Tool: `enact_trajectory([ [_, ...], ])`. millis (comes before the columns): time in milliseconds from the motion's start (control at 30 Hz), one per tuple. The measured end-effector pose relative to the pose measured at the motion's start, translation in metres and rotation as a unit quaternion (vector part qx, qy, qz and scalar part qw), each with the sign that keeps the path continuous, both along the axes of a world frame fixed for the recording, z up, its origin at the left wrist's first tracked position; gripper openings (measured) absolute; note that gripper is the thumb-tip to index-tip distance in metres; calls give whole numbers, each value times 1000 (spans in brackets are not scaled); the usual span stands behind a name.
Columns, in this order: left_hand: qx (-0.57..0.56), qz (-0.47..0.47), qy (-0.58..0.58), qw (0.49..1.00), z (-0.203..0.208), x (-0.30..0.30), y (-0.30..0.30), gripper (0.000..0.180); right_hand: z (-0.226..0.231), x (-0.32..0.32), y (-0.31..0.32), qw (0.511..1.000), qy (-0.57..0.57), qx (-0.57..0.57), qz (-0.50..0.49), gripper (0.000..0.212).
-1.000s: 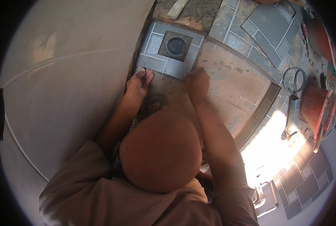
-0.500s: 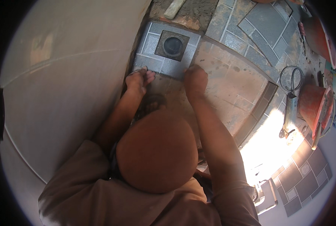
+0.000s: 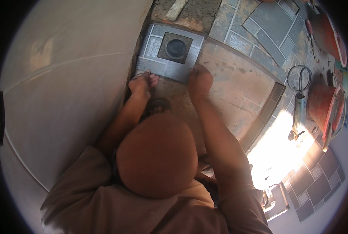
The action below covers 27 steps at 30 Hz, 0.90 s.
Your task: The person kneels on the floor and applies cement to the back of a square tile using a trowel. They then place the tile into a pre-cut hole in the floor, aligning it with the surrounding tiles. The person uses a hammer to tap the tile into place and adjusts a drain cover over the opening.
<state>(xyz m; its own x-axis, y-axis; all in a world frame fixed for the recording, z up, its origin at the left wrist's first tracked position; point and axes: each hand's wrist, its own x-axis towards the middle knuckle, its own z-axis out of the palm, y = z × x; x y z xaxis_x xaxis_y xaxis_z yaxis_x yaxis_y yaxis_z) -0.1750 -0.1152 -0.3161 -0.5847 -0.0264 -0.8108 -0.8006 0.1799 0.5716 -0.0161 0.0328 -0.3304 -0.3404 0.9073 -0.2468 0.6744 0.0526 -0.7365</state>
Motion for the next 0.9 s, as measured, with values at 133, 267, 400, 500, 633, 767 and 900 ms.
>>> enact_trajectory([
  [133, 11, -6, 2, 1000, 0, -1, 0, 20, -6, 5, 21, 997, 1, -69, 28, 16],
  [267, 26, -9, 5, 1000, -2, 1, -7, 19, 0, -7, 40, 997, -22, -66, 45, 16],
  [400, 41, -22, 1, 999, -1, 0, -6, 18, -4, -13, 48, 995, -40, -93, 28, 18],
  [500, 45, -22, 4, 999, -2, -1, -8, 15, -1, -16, 50, 994, -57, -70, 56, 19],
  [633, -3, -81, 13, 997, 2, 0, -2, 14, 7, -22, 51, 991, -96, -61, 72, 20],
  [767, -127, -400, 303, 855, 17, 9, -10, 20, 15, -22, 48, 988, -116, -65, 80, 32],
  [900, -116, -529, 558, 629, 12, 9, -8, 39, 19, -24, 40, 991, -87, -30, 97, 46],
])
